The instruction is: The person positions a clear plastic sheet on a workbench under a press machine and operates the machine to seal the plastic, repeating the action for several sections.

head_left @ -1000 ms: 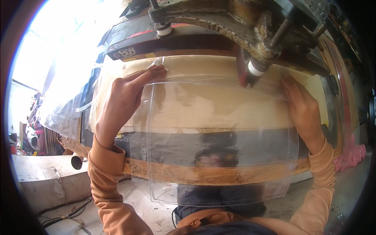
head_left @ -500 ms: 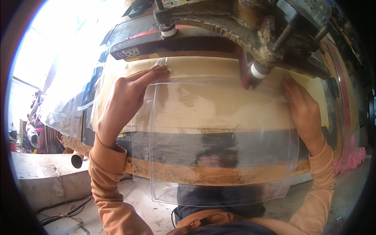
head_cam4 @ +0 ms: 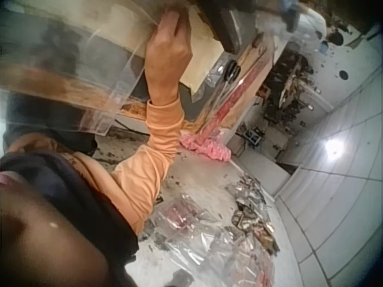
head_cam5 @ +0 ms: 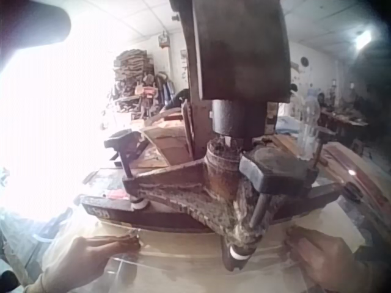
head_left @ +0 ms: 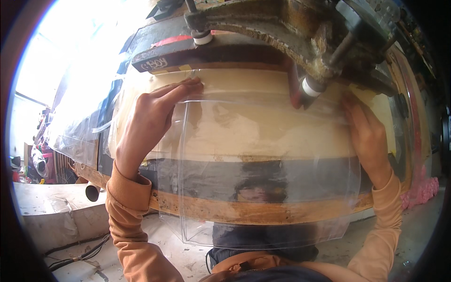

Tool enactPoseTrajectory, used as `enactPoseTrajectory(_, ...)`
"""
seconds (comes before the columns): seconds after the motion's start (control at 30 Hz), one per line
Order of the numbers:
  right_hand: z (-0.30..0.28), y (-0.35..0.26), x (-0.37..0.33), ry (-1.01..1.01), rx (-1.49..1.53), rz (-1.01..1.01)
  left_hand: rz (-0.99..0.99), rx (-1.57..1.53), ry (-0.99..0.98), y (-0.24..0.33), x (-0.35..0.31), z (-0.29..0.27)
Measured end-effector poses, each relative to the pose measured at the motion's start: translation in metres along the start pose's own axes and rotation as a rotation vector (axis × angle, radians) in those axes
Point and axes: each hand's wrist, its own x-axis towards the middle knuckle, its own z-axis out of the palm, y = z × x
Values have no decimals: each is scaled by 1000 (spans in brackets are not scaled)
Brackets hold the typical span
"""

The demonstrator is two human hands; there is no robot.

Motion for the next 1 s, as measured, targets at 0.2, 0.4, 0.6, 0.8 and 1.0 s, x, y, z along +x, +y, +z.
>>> enactPoseTrajectory(0.2, 0, 4, -4, 17, -29, -10, -6, 18, -22, 3, 3, 1)
enactPoseTrajectory(0.4, 1, 2, -4, -6, -26, -21, -38, -7, -10, 0, 1, 2)
enactPoseTrajectory(0.6, -1, 6, -9, -29, -63, -20, -18, -16, -21, 5, 3, 0)
enactPoseTrajectory(0.8, 2, 8, -11, 13, -47, -43, -11, -33, -21, 5, 2, 1)
enactPoseTrajectory(1.0, 5, 4, -11, 19, -46, -50, 10, -51, -17, 1, -6, 0)
